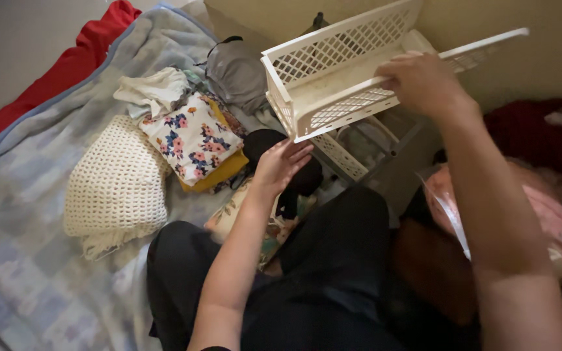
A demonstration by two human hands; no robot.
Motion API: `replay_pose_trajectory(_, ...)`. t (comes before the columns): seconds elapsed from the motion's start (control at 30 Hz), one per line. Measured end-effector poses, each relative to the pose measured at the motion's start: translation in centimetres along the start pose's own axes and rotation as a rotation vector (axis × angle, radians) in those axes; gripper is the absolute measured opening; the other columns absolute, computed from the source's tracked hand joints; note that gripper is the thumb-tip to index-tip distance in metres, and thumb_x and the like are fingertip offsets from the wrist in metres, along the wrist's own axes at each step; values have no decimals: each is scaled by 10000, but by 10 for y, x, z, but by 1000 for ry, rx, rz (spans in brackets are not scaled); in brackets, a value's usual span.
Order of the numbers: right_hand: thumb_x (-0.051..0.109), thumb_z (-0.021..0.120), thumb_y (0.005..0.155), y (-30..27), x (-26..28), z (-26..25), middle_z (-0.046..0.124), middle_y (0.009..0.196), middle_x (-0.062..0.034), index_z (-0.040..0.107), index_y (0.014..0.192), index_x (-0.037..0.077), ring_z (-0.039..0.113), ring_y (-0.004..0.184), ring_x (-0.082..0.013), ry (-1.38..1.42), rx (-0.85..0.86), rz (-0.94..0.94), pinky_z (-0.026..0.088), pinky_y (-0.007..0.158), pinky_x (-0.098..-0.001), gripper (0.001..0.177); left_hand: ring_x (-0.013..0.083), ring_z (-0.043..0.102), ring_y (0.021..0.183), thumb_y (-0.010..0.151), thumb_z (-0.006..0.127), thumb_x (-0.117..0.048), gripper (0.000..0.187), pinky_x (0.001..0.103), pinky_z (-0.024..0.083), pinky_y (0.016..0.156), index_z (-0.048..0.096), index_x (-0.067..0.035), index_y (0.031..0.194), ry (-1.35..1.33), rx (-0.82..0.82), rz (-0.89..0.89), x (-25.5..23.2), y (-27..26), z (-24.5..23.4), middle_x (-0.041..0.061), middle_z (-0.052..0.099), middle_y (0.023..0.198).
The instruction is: The person sits on the floor and assembles a white plastic storage basket. They connect the side panels to the base, then attach the front and back panels to form the basket structure.
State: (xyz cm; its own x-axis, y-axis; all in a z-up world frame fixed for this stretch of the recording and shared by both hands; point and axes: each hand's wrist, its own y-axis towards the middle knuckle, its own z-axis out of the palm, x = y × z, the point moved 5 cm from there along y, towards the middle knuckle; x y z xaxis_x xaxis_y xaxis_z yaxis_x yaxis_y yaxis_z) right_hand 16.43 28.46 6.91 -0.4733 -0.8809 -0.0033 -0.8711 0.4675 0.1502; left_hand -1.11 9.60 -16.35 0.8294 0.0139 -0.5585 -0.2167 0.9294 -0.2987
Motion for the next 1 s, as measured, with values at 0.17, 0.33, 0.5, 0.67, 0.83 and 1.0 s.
replay_pose_trajectory(0.17, 207, 665, 980, 7, -9, 15, 720, 1064, -79, 768, 1105, 158, 641, 1058, -335, 99, -6, 43, 493, 927, -501, 170, 327, 643, 1234, 1059, 502, -198, 348, 472, 510, 1089, 541, 40, 1310, -44, -35, 62, 0, 17, 2, 193, 651, 1290)
replay_pose_trajectory(0.33, 214, 684, 981, 13, -15, 23, 731, 1044, -62, 763, 1106, 153, 656, 1031, -320, 122, 5, 22, 525, 904, -494, 160, 312, 654, 1223, 1049, 505, -183, 288, 457, 523, 1071, 546, 6, 1262, -30, -92, 65, -2, 21, 1, 168, 643, 1297)
replay_pose_trajectory(0.5, 204, 707, 956, 18, -15, 31, 729, 1053, -72, 761, 1137, 149, 659, 1027, -316, 158, 41, 6, 532, 915, -478, 197, 351, 664, 1194, 1064, 474, -182, 359, 445, 557, 1038, 512, 73, 1314, -7, -149, 69, -14, 11, 10, 242, 643, 1253)
replay_pose_trajectory(0.67, 241, 717, 972, 22, 4, 22, 734, 1074, -52, 772, 1128, 147, 631, 1052, -300, 162, -1, -18, 499, 963, -460, 190, 348, 681, 1164, 1069, 425, -181, 391, 439, 553, 1013, 490, 80, 1353, 25, -231, 39, -31, -9, 17, 246, 642, 1252)
replay_pose_trajectory(0.83, 338, 710, 948, 14, 19, -7, 712, 1045, -51, 809, 1000, 241, 624, 1015, -221, -154, 24, 152, 532, 903, -399, 148, 368, 693, 1132, 1047, 467, -155, 362, 446, 591, 1010, 482, 71, 1330, 16, -364, 35, -45, -15, -8, 262, 645, 1226)
replay_pose_trajectory(1.0, 170, 622, 1063, -3, 25, -57, 774, 1000, -47, 749, 1267, 214, 664, 579, -180, -58, -48, 214, 552, 466, -335, 244, 366, 659, 1140, 1047, 497, -189, 361, 488, 552, 977, 526, 66, 1301, -81, -200, 105, -48, 3, -34, 217, 649, 1207)
